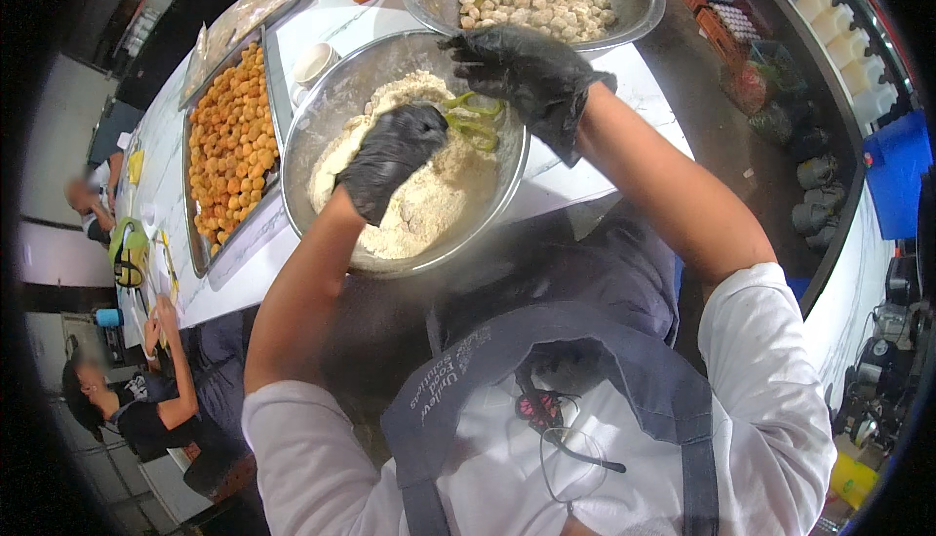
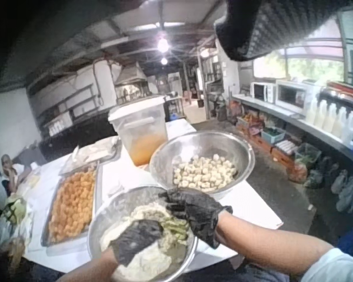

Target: The person removes a plastic bag containing papers from a pink bag, puts on black gloves, and breads small pieces of food by hand in a bowl of flour.

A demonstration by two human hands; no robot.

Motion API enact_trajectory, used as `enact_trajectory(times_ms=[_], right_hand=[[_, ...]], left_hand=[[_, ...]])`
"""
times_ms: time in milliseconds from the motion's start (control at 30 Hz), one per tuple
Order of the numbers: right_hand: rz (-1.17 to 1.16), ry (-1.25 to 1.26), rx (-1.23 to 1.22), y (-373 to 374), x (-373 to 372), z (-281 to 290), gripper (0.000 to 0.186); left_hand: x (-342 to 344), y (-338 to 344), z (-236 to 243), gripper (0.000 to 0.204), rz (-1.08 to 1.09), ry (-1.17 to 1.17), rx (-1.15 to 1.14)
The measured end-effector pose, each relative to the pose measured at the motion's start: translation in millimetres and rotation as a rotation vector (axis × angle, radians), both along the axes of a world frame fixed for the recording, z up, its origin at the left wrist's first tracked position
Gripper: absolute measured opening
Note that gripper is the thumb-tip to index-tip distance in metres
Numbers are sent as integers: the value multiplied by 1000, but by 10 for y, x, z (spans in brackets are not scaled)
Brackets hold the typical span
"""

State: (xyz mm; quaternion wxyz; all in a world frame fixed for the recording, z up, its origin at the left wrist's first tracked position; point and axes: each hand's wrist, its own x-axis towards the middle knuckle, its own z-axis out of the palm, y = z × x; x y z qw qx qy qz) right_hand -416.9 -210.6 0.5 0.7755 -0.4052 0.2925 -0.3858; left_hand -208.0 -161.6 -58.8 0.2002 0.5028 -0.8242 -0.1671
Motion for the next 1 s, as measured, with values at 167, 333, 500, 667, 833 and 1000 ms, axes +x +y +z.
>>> enact_trajectory(times_ms=[167, 333, 500, 667, 833, 1000], right_hand=[[85, -233, 292, 222, 115, -134, 23], [187, -349, 310, 314, 242, -47, 19], [66, -222, 253, 216, 263, -198, 17], [43, -148, 205, 109, 243, -238, 15], [-210, 54, 261, 228, 273, -31, 34], [-366, 142, 73, 233, 306, -56, 38]], left_hand=[[-367, 191, 565, 15, 226, 606, -3], [-377, 359, 690, 20, -10, -126, -641], [165, 469, 473, 25, -77, -174, -375], [37, 782, 197, 37, -15, -350, 140], [-5, 724, 95, 25, 13, -450, 166], [355, 589, 54, 27, -42, -248, -62]])
